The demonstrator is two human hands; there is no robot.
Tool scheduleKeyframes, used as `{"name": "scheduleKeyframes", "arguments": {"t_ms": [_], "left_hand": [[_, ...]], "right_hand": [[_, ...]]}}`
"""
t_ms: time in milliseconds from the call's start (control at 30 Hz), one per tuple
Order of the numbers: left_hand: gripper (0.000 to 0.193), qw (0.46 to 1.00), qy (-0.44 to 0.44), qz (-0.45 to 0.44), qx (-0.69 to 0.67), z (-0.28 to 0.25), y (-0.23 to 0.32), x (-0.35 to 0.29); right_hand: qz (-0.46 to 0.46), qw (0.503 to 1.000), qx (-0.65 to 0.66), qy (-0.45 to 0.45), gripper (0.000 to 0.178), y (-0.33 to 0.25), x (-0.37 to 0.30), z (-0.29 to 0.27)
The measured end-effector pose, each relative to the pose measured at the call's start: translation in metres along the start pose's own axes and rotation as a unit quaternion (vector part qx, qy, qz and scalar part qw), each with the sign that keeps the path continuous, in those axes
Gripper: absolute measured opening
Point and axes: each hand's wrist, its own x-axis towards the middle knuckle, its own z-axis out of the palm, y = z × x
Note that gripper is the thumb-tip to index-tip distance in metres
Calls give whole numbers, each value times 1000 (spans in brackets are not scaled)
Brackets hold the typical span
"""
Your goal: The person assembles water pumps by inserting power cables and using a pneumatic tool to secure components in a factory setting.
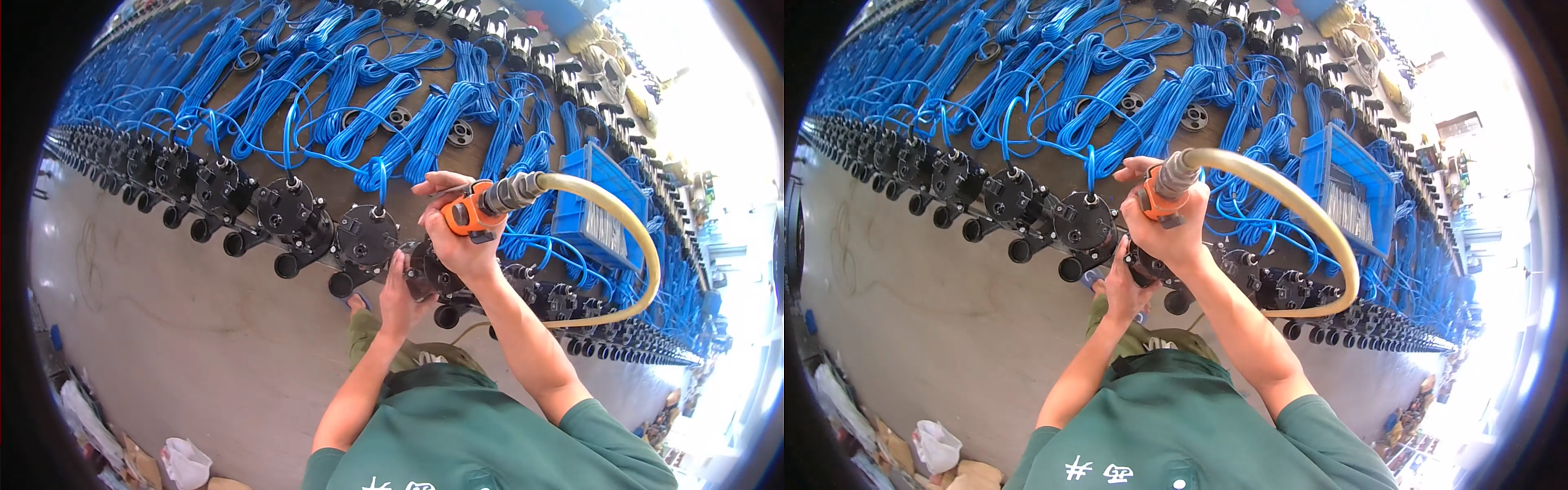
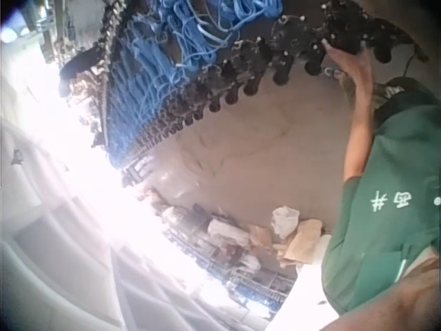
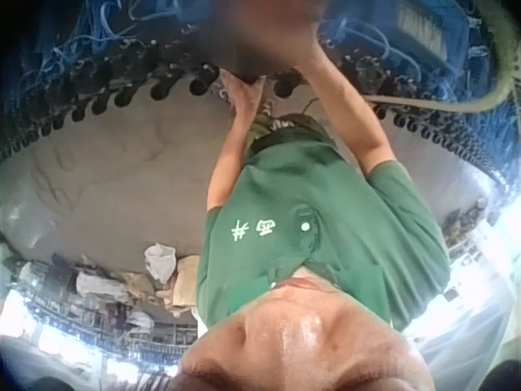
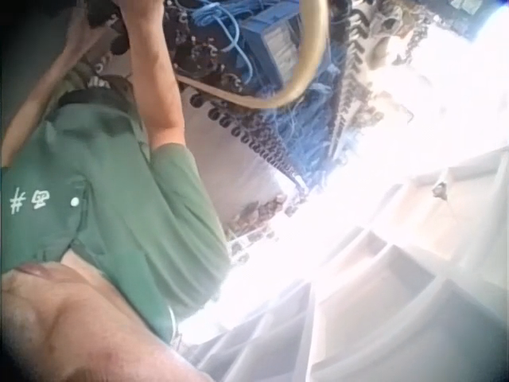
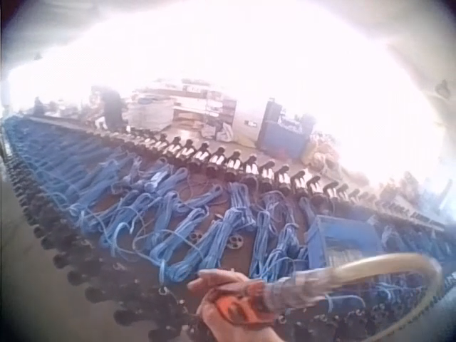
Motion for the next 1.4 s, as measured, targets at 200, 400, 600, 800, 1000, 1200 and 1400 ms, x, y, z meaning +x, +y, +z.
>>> {"name": "scheduleKeyframes", "arguments": {"t_ms": [200, 400, 600, 800, 1000, 1200, 1400], "left_hand": [[109, 999, -33, -25, -2, 1, 1, -7], [104, 998, 12, -59, 15, 4, 18, -9], [54, 980, -4, -195, -34, -2, 56, -58], [20, 848, -112, -399, -329, 36, 64, -71], [17, 991, -51, -120, -44, 69, 54, -65], [13, 997, -35, 23, 69, 78, 28, -54], [20, 991, -89, 24, 92, 71, 29, -50]], "right_hand": [[-66, 995, -75, 17, 21, -2, 4, -1], [-43, 999, 32, 10, 38, -23, 1, -12], [-12, 981, 175, 88, 34, -67, -41, -82], [-38, 988, 115, 96, 23, -7, -44, -83], [-54, 987, 129, 79, 29, 8, -41, -83], [-3, 988, 145, 51, 40, -36, -70, -100], [41, 992, 120, 30, 41, -40, -101, -118]]}}
